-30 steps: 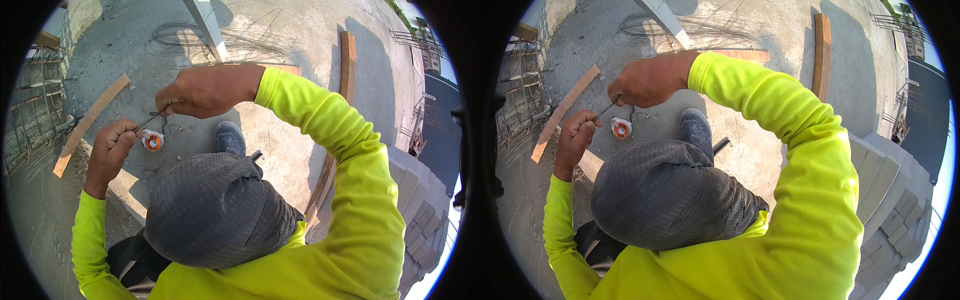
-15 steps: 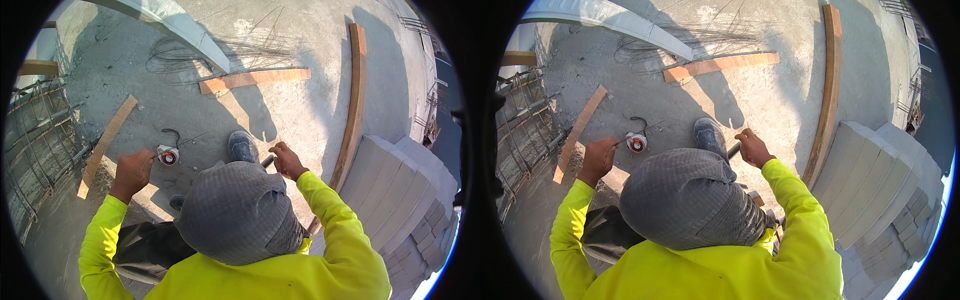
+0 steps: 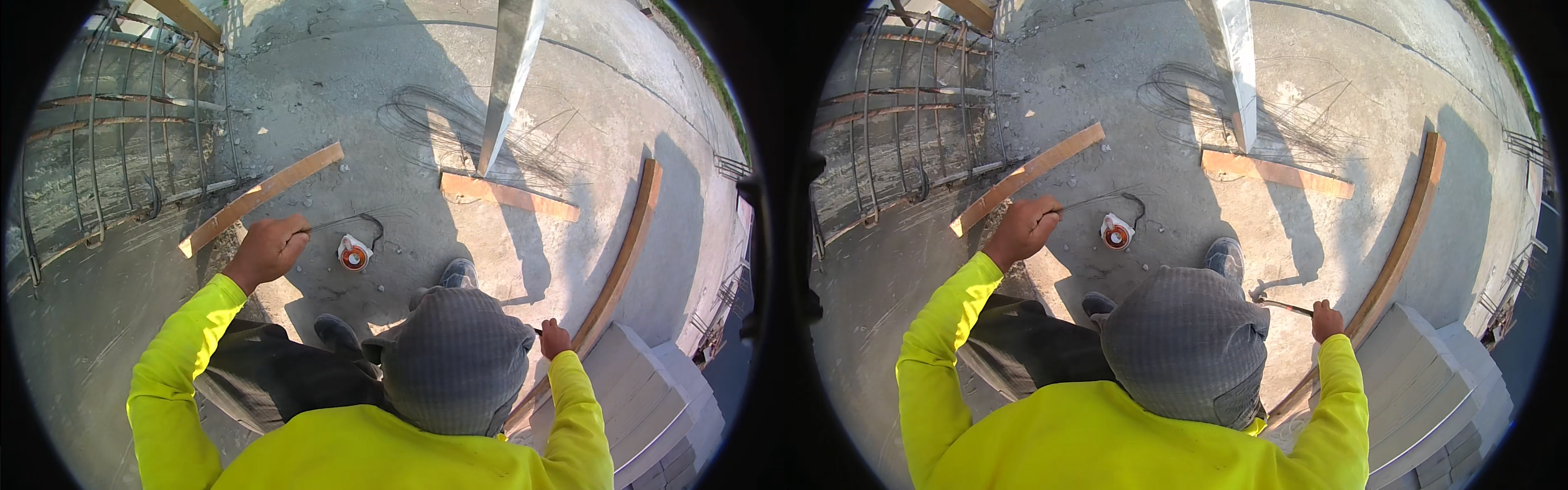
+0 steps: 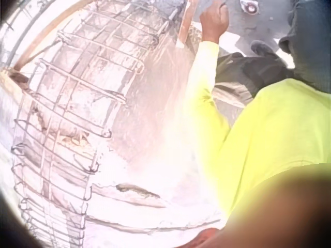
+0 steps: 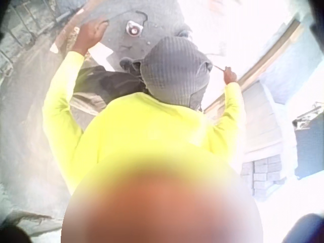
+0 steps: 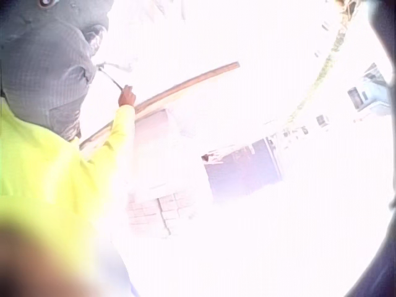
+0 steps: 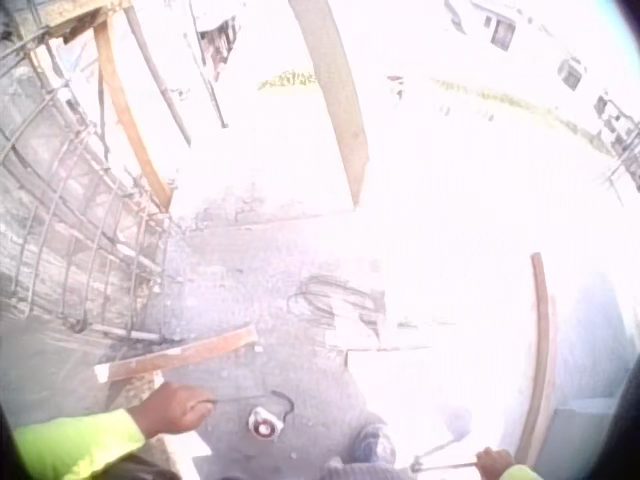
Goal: The person cuts a wooden plank with a hand saw, then uses pliers to tie wire around a vertical rebar cage. They position the cut wood against the rebar and secure it with wire, repeating the tying process at multiple points along the cage.
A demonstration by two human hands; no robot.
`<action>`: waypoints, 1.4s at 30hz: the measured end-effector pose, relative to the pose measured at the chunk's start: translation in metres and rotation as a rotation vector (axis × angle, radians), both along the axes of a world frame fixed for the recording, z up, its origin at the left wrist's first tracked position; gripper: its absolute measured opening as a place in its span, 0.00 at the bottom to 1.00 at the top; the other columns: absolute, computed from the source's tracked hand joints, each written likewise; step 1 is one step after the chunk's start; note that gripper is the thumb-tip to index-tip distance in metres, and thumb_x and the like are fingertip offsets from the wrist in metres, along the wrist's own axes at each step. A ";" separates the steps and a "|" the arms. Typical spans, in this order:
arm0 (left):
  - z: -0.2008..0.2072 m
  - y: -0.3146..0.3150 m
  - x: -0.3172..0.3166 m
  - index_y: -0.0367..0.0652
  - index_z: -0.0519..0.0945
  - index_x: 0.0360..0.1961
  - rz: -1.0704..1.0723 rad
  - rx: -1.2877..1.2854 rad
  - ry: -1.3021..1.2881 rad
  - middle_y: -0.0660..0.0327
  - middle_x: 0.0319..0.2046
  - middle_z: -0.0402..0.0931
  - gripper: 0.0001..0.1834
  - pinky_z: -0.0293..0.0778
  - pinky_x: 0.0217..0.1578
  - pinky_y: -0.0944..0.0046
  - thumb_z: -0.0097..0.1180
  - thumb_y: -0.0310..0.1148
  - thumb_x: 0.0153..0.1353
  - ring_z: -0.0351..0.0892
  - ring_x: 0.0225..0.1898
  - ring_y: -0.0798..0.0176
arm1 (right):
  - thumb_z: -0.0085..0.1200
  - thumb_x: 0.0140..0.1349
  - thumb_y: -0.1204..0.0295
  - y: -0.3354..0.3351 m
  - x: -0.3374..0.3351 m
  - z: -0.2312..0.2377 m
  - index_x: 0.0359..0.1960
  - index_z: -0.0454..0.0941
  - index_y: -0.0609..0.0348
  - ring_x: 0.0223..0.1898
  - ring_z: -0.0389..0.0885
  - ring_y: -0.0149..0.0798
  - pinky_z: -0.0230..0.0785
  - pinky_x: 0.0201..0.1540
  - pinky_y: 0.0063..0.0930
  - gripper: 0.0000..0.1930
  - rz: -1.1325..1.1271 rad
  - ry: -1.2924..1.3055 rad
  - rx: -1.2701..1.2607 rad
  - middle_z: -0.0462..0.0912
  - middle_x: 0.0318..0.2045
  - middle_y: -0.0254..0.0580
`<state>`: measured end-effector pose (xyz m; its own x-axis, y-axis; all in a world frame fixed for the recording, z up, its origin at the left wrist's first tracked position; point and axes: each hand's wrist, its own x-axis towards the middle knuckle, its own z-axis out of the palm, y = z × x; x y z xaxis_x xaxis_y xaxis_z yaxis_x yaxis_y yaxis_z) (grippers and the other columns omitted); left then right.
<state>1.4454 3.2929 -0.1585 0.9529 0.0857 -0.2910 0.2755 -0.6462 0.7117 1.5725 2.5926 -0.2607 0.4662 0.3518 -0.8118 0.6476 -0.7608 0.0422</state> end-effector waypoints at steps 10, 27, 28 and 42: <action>-0.015 -0.010 -0.017 0.45 0.82 0.36 -0.070 0.104 0.029 0.52 0.26 0.81 0.08 0.74 0.30 0.48 0.56 0.37 0.64 0.81 0.29 0.44 | 0.57 0.65 0.73 0.345 0.101 0.066 0.54 0.76 0.61 0.50 0.79 0.57 0.71 0.55 0.46 0.16 0.104 0.067 0.994 0.79 0.52 0.54; -0.013 -0.023 -0.125 0.39 0.81 0.41 0.019 0.338 0.018 0.53 0.31 0.83 0.09 0.78 0.31 0.59 0.53 0.30 0.64 0.83 0.28 0.52 | 0.58 0.64 0.76 0.547 0.017 0.083 0.47 0.82 0.64 0.31 0.85 0.55 0.78 0.34 0.42 0.11 0.681 0.765 1.125 0.85 0.34 0.53; -0.016 -0.021 -0.125 0.39 0.81 0.41 0.038 0.366 -0.073 0.54 0.29 0.82 0.08 0.78 0.30 0.60 0.53 0.30 0.64 0.83 0.27 0.55 | 0.58 0.64 0.76 0.552 0.016 0.085 0.46 0.82 0.65 0.31 0.85 0.55 0.78 0.34 0.42 0.10 0.725 0.754 1.137 0.85 0.33 0.54; -0.100 0.034 -0.096 0.41 0.74 0.55 1.566 -0.853 -0.422 0.59 0.47 0.77 0.22 0.82 0.42 0.57 0.54 0.47 0.72 0.81 0.46 0.61 | 0.67 0.56 0.63 0.657 0.043 0.009 0.61 0.76 0.56 0.48 0.84 0.55 0.78 0.51 0.44 0.30 0.659 0.187 0.937 0.83 0.54 0.50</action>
<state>1.3496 3.3269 -0.2581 0.1643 0.8398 -0.5174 -0.0646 0.5326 0.8439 1.6151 3.2496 -0.2519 -0.1311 0.9812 -0.1417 0.8663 0.0439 -0.4976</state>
